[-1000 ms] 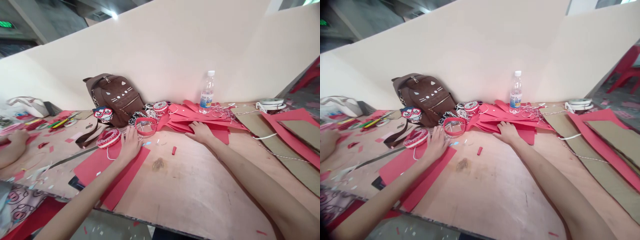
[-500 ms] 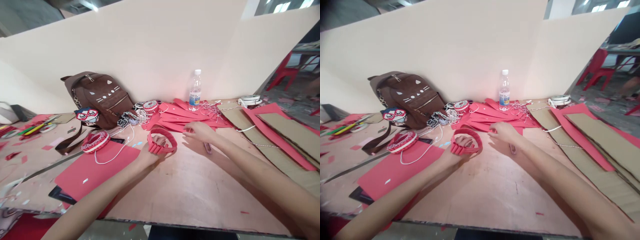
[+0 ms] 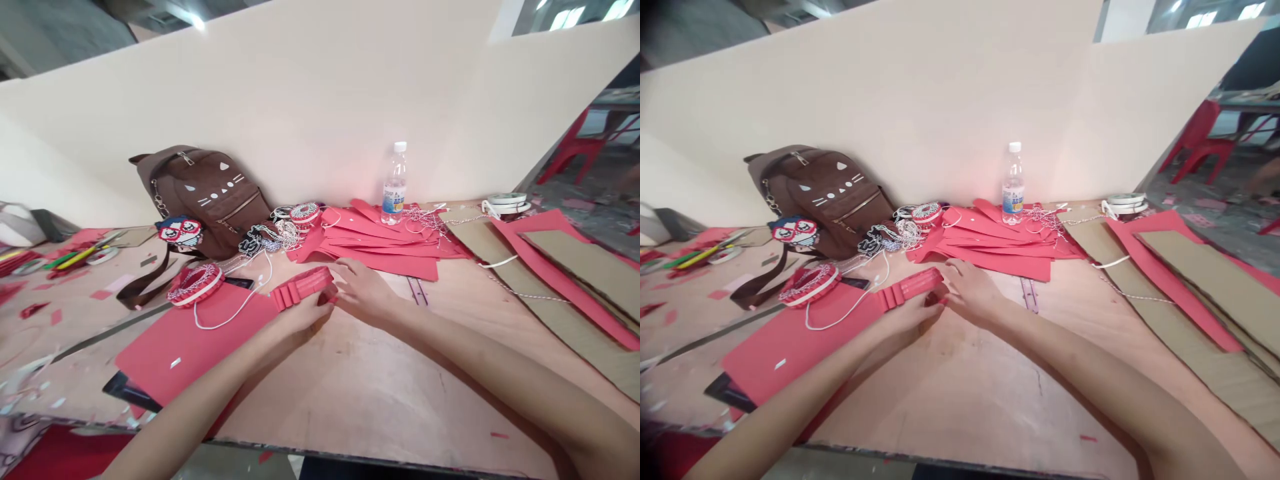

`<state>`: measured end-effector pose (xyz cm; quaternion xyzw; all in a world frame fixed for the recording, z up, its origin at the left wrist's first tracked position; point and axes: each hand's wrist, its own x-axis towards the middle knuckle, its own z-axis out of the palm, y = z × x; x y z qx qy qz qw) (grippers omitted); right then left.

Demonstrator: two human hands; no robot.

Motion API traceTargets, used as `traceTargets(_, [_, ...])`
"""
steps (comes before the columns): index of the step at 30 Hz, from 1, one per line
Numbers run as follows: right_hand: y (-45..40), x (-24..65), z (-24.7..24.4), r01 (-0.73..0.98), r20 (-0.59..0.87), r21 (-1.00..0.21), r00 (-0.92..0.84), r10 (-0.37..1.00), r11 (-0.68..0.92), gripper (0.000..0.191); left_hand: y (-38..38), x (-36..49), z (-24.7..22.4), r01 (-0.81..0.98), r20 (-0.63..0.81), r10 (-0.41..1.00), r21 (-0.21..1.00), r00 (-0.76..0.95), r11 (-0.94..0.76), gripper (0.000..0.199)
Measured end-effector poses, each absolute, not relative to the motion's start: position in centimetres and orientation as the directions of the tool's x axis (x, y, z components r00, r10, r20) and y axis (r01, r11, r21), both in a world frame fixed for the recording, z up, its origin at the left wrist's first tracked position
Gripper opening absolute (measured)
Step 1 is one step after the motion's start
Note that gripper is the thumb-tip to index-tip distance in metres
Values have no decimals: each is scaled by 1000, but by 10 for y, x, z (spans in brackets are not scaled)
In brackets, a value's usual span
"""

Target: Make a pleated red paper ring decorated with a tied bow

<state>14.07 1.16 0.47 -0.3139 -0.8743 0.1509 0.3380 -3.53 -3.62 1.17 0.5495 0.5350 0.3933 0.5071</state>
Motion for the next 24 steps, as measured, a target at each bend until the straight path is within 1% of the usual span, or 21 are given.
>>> traceTargets(3, [20, 133, 2, 406, 468, -598, -523, 712, 691, 50, -37, -37, 13, 208, -121, 963, 976, 239, 71, 15])
traceTargets(4, [20, 131, 1, 392, 463, -636, -496, 735, 665, 50, -37, -37, 14, 191, -121, 962, 979, 245, 75, 15])
traceTargets(6, [14, 129, 1, 368, 470, -688, -430, 771, 625, 44, -37, -38, 14, 98, -142, 971, 987, 191, 125, 15])
traceTargets(8, [4, 129, 1, 339, 467, -732, -383, 797, 591, 31, -37, -38, 13, -37, -208, 970, 976, 129, 214, 20])
traceTargets(10, [-7, 128, 0, 283, 440, -774, -402, 803, 566, 27, -36, -39, 12, -144, -279, 953, 945, 114, 294, 27])
traceTargets(12, [-13, 126, -1, 220, 428, -793, -460, 777, 568, 33, -35, -40, 11, -188, -319, 940, 922, 123, 338, 34])
traceTargets(14, [-15, 125, -4, 180, 453, -779, -500, 738, 600, 36, -35, -40, 11, -202, -336, 934, 913, 121, 355, 38])
traceTargets(18, [-11, 124, -9, 168, 481, -768, -484, 731, 618, 17, -38, -39, 12, -183, -322, 932, 919, 164, 350, 32])
traceTargets(20, [-10, 124, -10, 176, 476, -784, -447, 758, 596, 15, -38, -37, 13, -194, -275, 956, 937, 105, 291, 31])
traceTargets(22, [-9, 124, -10, 167, 446, -827, -387, 807, 537, 24, -38, -36, 15, -198, -224, 973, 958, -61, 208, 32])
traceTargets(24, [-9, 125, -10, 139, 399, -877, -320, 859, 459, 33, -35, -36, 17, -172, -168, 956, 977, -241, 128, 36])
